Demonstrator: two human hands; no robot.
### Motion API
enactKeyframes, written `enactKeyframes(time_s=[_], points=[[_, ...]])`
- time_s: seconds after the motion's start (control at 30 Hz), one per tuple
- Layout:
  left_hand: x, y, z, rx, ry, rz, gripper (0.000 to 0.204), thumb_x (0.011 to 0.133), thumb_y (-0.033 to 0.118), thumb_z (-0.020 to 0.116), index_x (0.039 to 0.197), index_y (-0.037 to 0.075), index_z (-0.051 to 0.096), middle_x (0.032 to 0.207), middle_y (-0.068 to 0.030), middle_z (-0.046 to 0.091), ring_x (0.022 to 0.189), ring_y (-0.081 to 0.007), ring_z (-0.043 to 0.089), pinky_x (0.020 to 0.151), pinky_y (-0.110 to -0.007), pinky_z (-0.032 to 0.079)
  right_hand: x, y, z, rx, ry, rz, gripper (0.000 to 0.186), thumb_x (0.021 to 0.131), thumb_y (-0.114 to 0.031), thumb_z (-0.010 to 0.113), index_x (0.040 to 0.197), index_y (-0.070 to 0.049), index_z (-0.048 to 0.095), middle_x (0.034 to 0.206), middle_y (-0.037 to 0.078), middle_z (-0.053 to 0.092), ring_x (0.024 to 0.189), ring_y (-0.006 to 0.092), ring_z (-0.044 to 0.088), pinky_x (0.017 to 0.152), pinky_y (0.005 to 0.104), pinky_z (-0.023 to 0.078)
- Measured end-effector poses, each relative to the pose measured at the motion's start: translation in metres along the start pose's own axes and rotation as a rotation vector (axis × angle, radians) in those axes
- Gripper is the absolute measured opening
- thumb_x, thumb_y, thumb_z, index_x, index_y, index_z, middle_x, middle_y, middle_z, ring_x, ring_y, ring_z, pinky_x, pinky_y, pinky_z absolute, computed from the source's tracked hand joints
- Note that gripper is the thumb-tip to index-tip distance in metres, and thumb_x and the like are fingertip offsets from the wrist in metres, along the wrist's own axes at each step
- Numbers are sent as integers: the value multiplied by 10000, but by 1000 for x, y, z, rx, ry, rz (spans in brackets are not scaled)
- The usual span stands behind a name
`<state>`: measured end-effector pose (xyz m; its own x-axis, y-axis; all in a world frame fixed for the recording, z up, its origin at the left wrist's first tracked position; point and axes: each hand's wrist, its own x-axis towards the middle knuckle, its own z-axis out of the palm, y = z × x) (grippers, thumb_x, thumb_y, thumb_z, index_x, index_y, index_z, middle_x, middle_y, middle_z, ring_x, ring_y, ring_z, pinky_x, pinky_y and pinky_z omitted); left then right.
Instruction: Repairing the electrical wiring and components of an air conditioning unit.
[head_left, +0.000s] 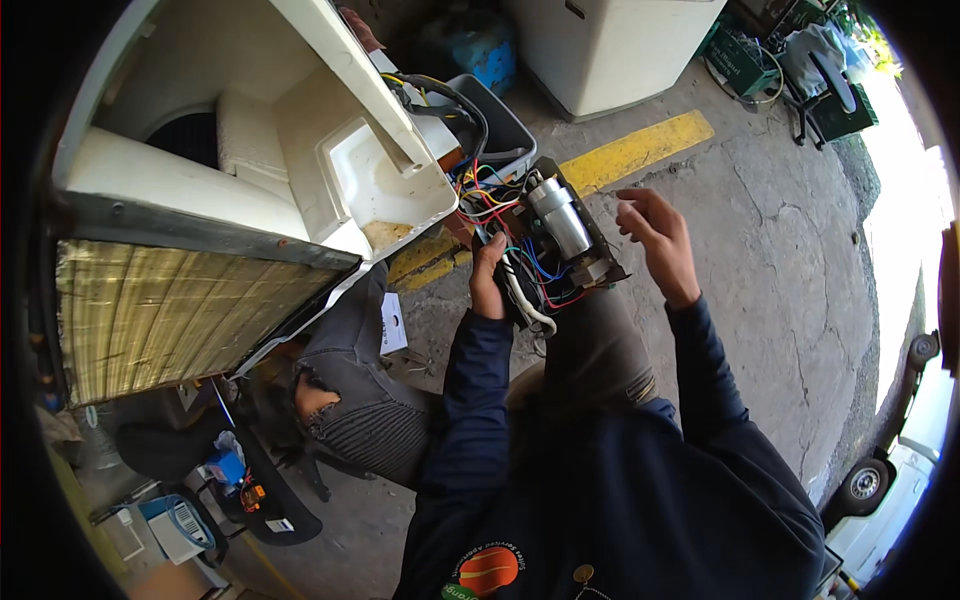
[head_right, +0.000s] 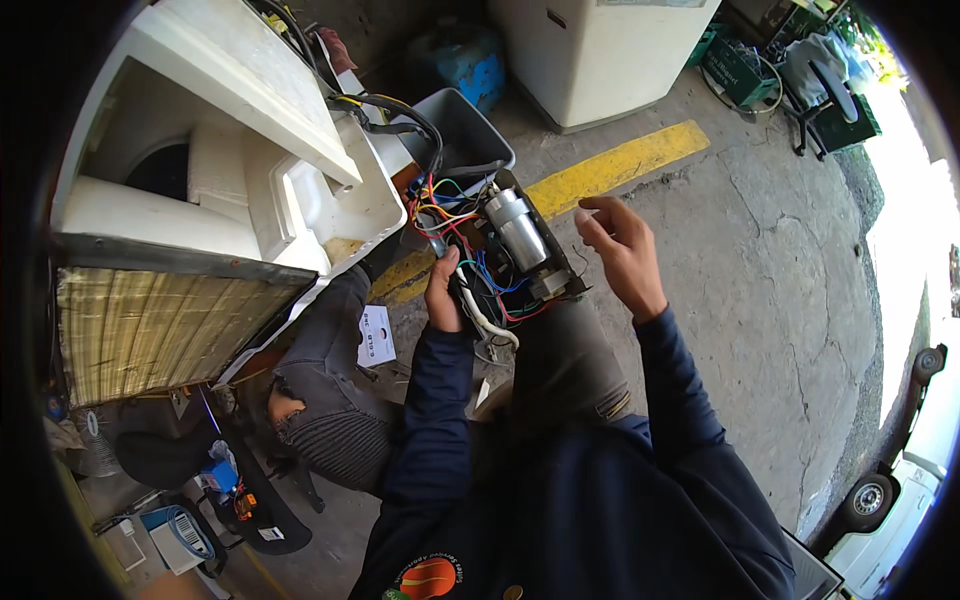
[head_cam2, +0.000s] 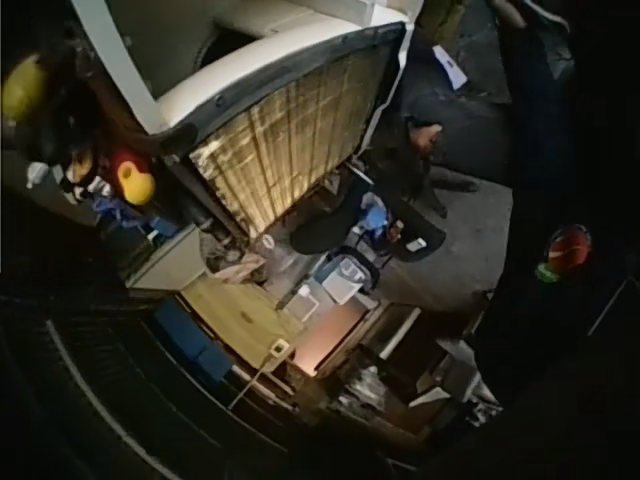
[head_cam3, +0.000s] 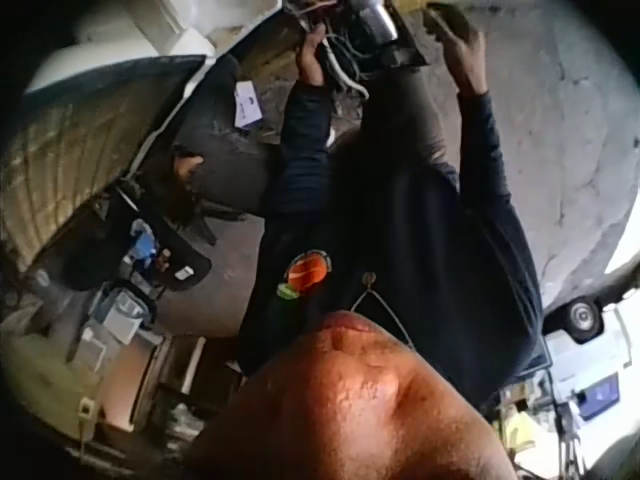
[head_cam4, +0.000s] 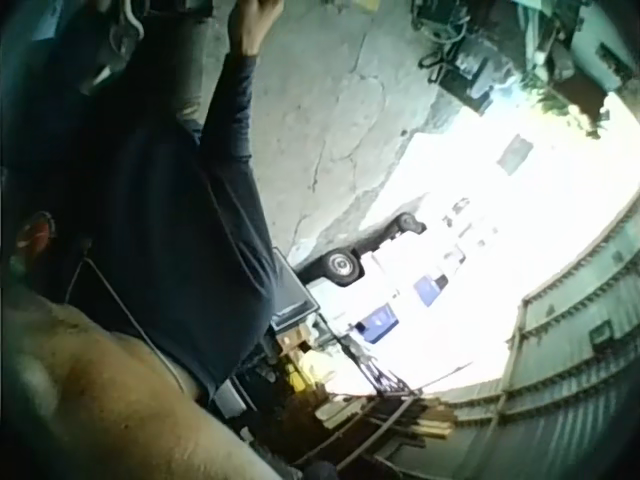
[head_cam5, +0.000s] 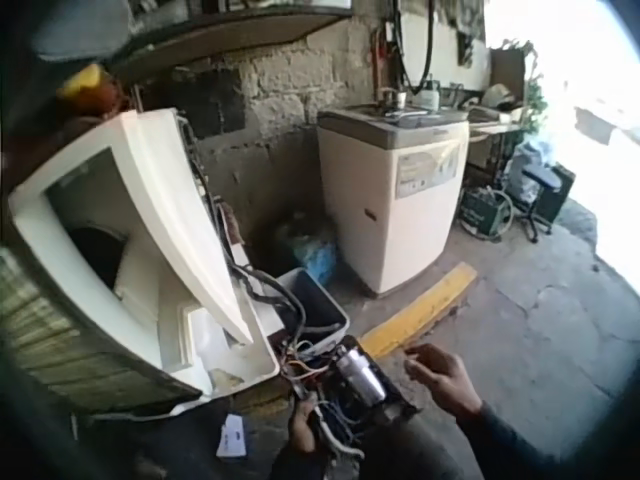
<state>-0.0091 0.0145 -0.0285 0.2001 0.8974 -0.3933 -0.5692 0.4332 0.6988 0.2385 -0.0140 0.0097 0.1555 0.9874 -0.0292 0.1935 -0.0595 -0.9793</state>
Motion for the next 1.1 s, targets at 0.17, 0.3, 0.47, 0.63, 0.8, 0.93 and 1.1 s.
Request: enactKeyframes(time_s=[0.17, 0.3, 0.47, 0.63, 0.8, 0.93, 1.1], points=[[-10, 21, 8, 0, 60, -24, 443, 1025, 228, 601, 1390, -22, 623, 1303, -99, 697, 1189, -173, 624, 1085, -284, 438, 6, 22, 28, 162, -411, 393, 524, 1143, -437, 460, 1409, -13, 618, 1243, 113, 692, 1065, 173, 628, 905, 289, 493], [-24, 37, -13, -59, 169, -38, 455, 1063, 269, 603, 1394, -41, 635, 1349, -101, 698, 1251, -177, 624, 1131, -293, 426, -40, -25, 62, 242, -282, 60, 480, 1155, -404, 439, 1391, -29, 620, 1263, 99, 700, 1086, 166, 651, 928, 275, 511], [-52, 27, -30, -75, 130, 131, 496, 1101, 323, 589, 1421, -55, 625, 1396, -102, 691, 1309, -174, 619, 1161, -291, 418, -57, -4, 60, 724, -385, 201, 467, 1159, -409, 434, 1379, -39, 616, 1270, 90, 718, 1087, 167, 686, 952, 278, 539], [-63, 51, -33, 184, -90, 212, 442, 1117, 424, 549, 1366, 76, 660, 1193, -6, 740, 956, -57, 663, 824, -198, 507, -61, -20, 54, 1183, -720, 362, 490, 1159, -430, 438, 1384, -30, 610, 1269, 90, 728, 1074, 178, 706, 953, 301, 554], [-43, 66, -4, 290, -6, 406, 477, 1118, 434, 544, 1388, 51, 633, 1295, -1, 669, 1119, -76, 600, 986, -232, 446, -50, -58, 55, 1238, -765, 428, 399, 1156, -370, 477, 1310, -42, 645, 1198, 89, 743, 1004, 170, 706, 908, 327, 579], [-45, 70, 11, 409, -70, 324, 582, 1117, 450, 533, 1510, 22, 559, 1479, -33, 588, 1336, -117, 528, 1152, -272, 358, -39, -69, 45, 991, -684, 421, 440, 1144, -415, 488, 1340, -50, 636, 1232, 96, 733, 1017, 181, 702, 908, 337, 568], [-59, 64, 27, 464, -69, 360, 664, 1123, 472, 485, 1587, -2, 462, 1625, -76, 474, 1489, -164, 420, 1250, -306, 278, -39, -86, 41, 680, -576, 407, 516, 1128, -484, 493, 1395, -60, 615, 1286, 102, 721, 1050, 201, 700, 919, 344, 552]])
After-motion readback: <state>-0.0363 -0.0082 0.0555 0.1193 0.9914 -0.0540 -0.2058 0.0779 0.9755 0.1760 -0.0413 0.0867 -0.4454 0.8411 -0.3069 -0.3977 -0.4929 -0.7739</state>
